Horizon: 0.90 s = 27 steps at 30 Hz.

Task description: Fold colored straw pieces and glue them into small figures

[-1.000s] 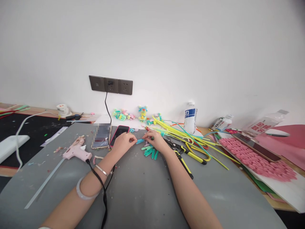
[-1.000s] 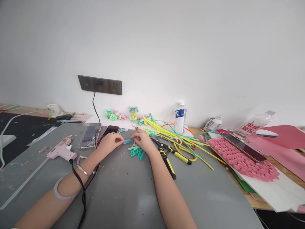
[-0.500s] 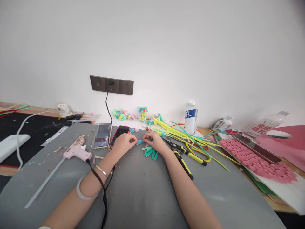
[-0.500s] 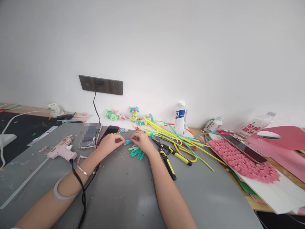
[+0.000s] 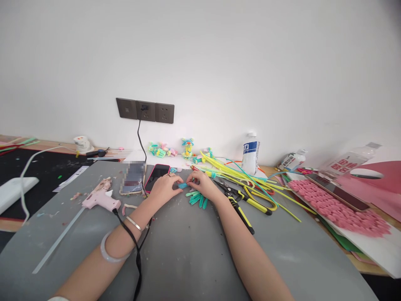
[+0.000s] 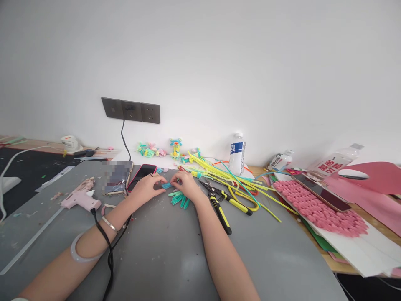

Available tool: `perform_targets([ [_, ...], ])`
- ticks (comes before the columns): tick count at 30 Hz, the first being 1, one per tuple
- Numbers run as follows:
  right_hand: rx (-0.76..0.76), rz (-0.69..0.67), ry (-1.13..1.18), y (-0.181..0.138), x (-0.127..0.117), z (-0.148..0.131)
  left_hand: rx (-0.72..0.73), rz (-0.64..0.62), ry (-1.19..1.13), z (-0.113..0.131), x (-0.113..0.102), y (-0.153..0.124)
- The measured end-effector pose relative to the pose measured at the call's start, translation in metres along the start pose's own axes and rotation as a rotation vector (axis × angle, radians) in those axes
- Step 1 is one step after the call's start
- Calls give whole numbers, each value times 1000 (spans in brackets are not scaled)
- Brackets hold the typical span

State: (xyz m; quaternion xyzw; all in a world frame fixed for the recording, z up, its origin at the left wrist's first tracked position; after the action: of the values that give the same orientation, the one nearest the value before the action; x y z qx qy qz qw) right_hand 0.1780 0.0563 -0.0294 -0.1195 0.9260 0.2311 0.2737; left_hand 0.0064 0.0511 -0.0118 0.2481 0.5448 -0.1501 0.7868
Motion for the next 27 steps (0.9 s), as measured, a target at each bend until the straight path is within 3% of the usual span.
perform_targets([
  [27, -7, -11, 0, 1, 4, -1, 22, 45, -98, -5, 6, 5],
])
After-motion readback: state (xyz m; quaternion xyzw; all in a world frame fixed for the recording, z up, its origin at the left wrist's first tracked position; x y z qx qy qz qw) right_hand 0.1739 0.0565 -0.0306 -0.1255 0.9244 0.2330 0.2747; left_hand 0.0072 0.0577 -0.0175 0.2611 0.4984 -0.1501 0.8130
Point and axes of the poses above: each hand's wrist, its own y-axis towards the middle knuckle, its own x-axis out of the palm, z = x × y, the point moved 4 cm from there along y, towards the middle knuckle, and after that the axes turned 11 degrees about y, right-handed, at the moved point
